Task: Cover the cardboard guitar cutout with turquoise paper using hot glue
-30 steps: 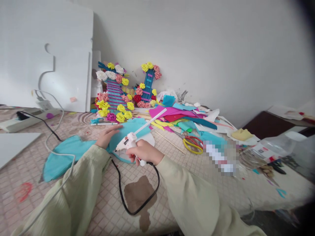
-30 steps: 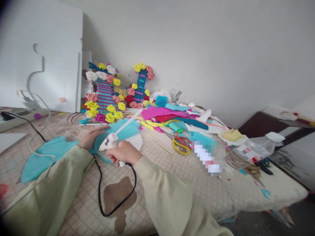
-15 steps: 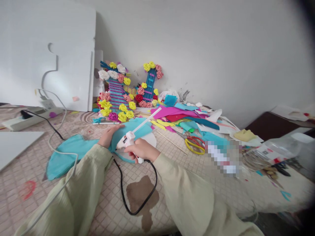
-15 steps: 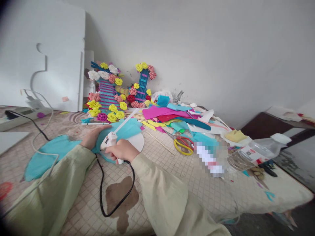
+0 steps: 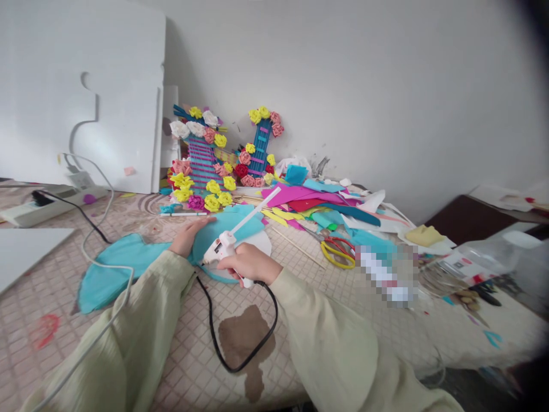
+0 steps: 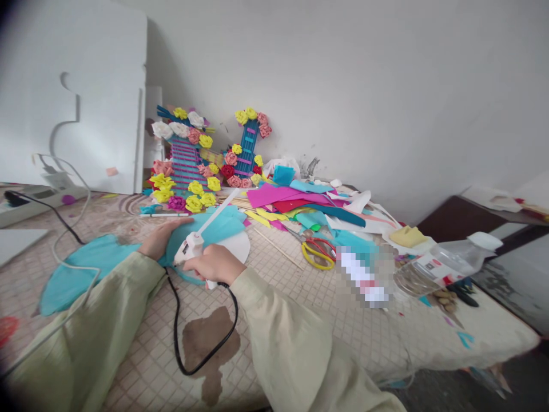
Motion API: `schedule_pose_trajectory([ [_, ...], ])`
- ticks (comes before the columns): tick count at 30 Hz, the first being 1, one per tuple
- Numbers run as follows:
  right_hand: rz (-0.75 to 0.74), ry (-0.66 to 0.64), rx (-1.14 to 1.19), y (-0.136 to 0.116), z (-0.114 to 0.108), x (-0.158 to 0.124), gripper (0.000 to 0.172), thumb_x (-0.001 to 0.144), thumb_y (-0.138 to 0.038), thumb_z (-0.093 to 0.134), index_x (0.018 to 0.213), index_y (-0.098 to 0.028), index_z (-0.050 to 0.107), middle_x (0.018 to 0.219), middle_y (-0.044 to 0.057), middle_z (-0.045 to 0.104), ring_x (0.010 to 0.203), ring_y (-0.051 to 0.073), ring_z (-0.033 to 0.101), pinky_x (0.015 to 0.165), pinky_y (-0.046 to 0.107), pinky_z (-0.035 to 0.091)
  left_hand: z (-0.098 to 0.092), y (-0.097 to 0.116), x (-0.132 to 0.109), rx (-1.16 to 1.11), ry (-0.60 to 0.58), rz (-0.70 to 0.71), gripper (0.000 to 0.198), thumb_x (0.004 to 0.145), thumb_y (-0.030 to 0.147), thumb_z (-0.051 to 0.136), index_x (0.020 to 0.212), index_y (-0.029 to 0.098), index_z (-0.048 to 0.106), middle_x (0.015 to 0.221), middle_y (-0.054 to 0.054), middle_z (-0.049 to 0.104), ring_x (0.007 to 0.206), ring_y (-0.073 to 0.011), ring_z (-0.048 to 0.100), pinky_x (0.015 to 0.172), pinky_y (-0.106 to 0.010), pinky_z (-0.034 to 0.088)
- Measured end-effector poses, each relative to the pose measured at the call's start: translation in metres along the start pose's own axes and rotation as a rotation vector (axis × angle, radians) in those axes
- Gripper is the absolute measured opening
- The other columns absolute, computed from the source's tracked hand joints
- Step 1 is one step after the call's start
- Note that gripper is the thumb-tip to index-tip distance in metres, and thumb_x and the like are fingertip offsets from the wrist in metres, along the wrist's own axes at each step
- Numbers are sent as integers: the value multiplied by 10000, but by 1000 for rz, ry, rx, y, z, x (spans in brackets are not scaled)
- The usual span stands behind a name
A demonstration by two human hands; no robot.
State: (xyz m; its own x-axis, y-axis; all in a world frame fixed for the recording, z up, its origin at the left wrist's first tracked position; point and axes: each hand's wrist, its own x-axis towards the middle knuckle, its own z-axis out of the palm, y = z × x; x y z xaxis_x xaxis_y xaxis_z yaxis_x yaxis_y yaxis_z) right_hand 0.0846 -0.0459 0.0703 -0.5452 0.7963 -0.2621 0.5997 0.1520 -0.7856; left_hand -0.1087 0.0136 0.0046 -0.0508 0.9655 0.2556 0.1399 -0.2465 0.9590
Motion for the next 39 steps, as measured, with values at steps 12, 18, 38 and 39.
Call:
schedule_pose_trajectory([
  [12, 52, -34, 103, 11, -4, -12, 244, 685, -323, 539, 519, -148, 500, 446, -29, 497, 379, 86, 495, 422, 179, 398, 0, 2, -1, 60, -40, 25, 360, 818, 440, 472, 983, 150, 607, 1156, -97, 569, 1155, -257, 431, 989, -520, 215],
  [18, 62, -27, 146, 15, -6, -22, 226, 685, -309, 548, 531, -153, 499, 462, -40, 492, 369, 78, 477, 388, 174, 399, 4, 7, -3, 11, 12, -20, 410, 727, 507, 525, 908, 170, 673, 1097, -77, 635, 1149, -273, 452, 1020, -431, 227],
  [38, 75, -44, 200, 16, -6, -31, 247, 663, -303, 551, 483, -151, 476, 422, -34, 476, 334, 94, 473, 351, 186, 385, 1, 4, -2, 29, 7, -14, 334, 707, 448, 553, 884, 201, 692, 1088, -54, 644, 1143, -252, 463, 1027, -356, 233],
  [39, 70, -40, 190, 17, -7, -32, 247, 666, -310, 553, 491, -152, 481, 424, -35, 479, 335, 90, 470, 360, 185, 388, 1, 5, -2, 31, 6, -14, 336, 706, 450, 554, 881, 200, 694, 1087, -57, 645, 1143, -256, 463, 1026, -356, 235],
])
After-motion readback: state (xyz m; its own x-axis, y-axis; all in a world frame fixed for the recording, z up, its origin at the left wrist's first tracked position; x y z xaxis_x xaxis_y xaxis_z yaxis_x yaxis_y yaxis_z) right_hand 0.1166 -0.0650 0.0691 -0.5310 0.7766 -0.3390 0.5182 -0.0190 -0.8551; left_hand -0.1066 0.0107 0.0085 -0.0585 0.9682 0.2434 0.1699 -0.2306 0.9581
